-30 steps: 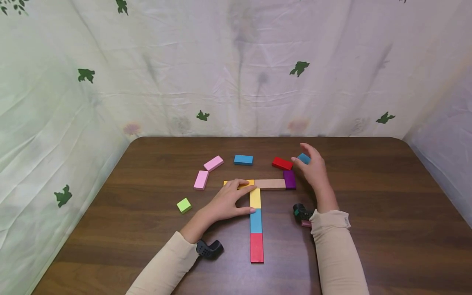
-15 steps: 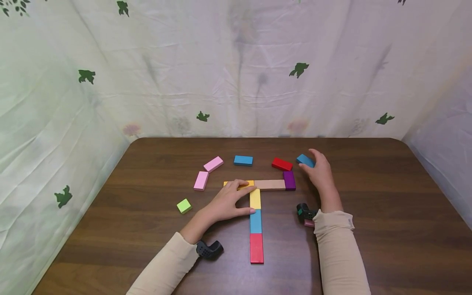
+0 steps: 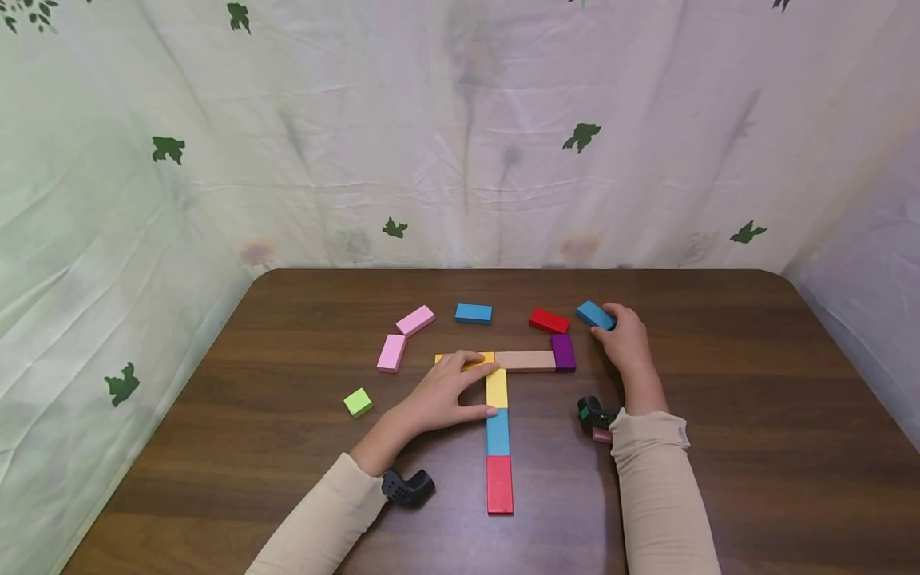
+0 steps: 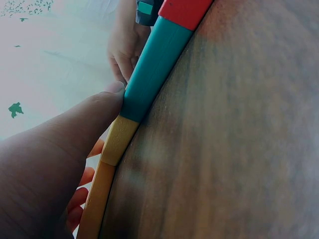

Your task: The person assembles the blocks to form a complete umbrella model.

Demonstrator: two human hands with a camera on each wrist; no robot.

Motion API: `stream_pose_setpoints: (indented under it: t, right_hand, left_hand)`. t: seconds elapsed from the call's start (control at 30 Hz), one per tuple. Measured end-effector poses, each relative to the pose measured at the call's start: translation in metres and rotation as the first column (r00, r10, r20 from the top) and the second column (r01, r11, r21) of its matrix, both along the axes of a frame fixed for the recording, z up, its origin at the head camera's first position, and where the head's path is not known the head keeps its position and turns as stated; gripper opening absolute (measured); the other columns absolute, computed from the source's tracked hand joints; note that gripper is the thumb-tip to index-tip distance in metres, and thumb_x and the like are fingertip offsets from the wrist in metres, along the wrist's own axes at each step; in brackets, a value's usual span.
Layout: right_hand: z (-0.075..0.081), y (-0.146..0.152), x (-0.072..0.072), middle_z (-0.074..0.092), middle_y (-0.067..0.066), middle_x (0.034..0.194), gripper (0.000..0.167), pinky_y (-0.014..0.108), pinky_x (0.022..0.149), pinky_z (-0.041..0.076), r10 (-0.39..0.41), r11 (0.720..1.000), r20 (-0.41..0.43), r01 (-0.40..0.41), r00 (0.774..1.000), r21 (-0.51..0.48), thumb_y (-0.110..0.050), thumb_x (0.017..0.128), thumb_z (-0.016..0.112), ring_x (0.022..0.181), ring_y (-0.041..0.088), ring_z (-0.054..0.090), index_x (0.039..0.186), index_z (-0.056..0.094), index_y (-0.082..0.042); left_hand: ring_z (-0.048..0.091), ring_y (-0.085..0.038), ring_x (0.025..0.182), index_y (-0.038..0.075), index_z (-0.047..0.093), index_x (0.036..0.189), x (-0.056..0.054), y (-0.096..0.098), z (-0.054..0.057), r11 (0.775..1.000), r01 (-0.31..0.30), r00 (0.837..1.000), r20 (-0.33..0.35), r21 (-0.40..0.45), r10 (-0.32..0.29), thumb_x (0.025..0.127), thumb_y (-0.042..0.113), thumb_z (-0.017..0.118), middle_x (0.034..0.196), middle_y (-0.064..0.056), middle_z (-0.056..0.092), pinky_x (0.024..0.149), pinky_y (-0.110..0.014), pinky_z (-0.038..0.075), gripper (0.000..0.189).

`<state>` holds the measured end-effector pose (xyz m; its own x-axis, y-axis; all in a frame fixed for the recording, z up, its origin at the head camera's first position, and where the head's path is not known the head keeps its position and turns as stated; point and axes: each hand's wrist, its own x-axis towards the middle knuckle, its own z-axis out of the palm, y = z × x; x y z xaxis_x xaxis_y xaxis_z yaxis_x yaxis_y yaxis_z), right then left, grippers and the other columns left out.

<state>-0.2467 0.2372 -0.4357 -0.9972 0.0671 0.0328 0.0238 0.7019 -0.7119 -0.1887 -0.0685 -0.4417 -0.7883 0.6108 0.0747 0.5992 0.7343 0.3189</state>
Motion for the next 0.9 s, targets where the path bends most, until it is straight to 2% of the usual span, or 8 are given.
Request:
stream_pose_setpoints:
  t: [0.23, 0.9]
  right_hand:
    - [0.002, -0.001, 0.0, 0.041, 0.031, 0.124, 0.044, 0.054, 0.089, 0.032, -0.011, 0.999, -0.004, 0.011, 1.0, 0.034, -0.009, 0.088, 0.056, 0.108, 0.043, 0.04, 0.125, 0.042, 0.01]
    - [0.013, -0.014, 0.002, 0.042, 0.028, 0.118, 0.041, 0.053, 0.084, 0.039, -0.037, 0.998, -0.102, 0.032, 0.994, -0.052, -0.01, 0.088, 0.057, 0.1, 0.041, 0.045, 0.125, 0.046, 0.005]
  left_hand:
    - [0.034, -0.018, 0.114, 0.028, 0.041, 0.136, 0.0, 0.0, 0.001, 1.0, -0.004, 1.0, 0.015, 0.002, 0.004, 0.076, 0.065, 0.05, 0.13, -0.001, 0.037, 0.092, -0.036, 0.036, 0.071]
    - [0.034, -0.018, 0.115, 0.028, 0.04, 0.136, 0.001, 0.0, 0.002, 1.0, -0.004, 1.0, 0.028, 0.001, 0.004, 0.077, 0.065, 0.051, 0.13, -0.001, 0.037, 0.092, -0.036, 0.035, 0.071]
